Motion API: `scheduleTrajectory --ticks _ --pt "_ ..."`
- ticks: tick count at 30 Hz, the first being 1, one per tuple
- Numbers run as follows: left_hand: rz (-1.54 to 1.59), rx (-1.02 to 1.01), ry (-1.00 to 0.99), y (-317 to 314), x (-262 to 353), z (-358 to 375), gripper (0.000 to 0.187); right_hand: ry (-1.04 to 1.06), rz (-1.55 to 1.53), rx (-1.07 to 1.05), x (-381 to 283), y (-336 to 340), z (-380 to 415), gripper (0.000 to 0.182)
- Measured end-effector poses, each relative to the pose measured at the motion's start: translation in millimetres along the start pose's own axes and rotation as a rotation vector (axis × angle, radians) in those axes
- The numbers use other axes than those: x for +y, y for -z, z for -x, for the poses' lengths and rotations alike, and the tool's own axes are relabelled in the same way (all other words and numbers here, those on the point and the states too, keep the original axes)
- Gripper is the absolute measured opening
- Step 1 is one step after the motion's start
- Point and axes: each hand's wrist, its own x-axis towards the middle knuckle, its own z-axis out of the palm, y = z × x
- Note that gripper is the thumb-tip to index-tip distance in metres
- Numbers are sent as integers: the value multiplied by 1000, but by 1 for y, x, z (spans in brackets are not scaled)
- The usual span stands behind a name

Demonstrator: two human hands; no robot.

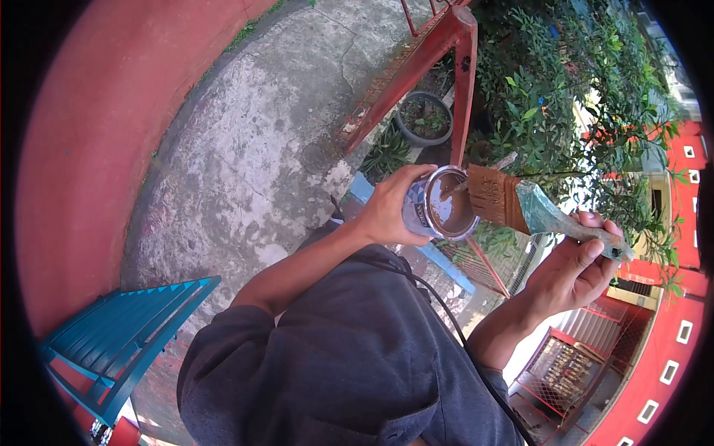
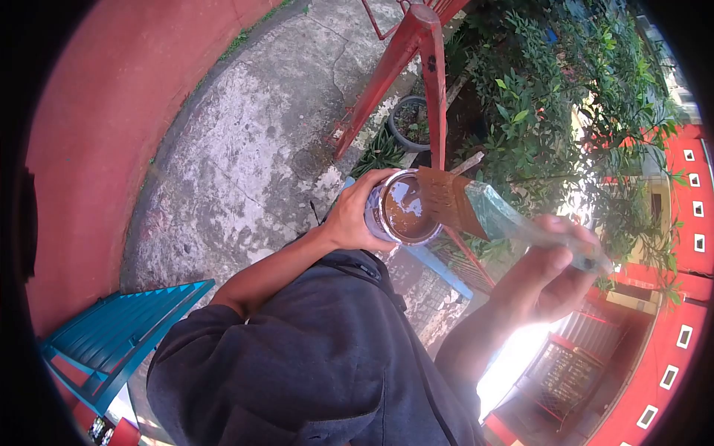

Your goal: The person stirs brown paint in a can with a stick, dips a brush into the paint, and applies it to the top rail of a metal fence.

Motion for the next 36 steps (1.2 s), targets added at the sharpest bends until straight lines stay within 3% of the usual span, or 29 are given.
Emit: scheduleTrajectory --ticks 14,16,20,23,36 --pt "7 -16 -1 -1 1 1 112 4 -58 -10 5 6 2 51" --pt "11 -9 -7 -1 2 0 111 -6 -104 -112 9 8 7 39" --pt "3 8 -17 -1 2 -1 111 -40 -36 -168 21 4 15 36" --pt "-3 -6 -7 -1 0 -1 112 -4 111 -188 22 2 12 41" --pt "-6 -18 -6 -2 -3 -3 112 15 60 -164 16 -5 8 35"
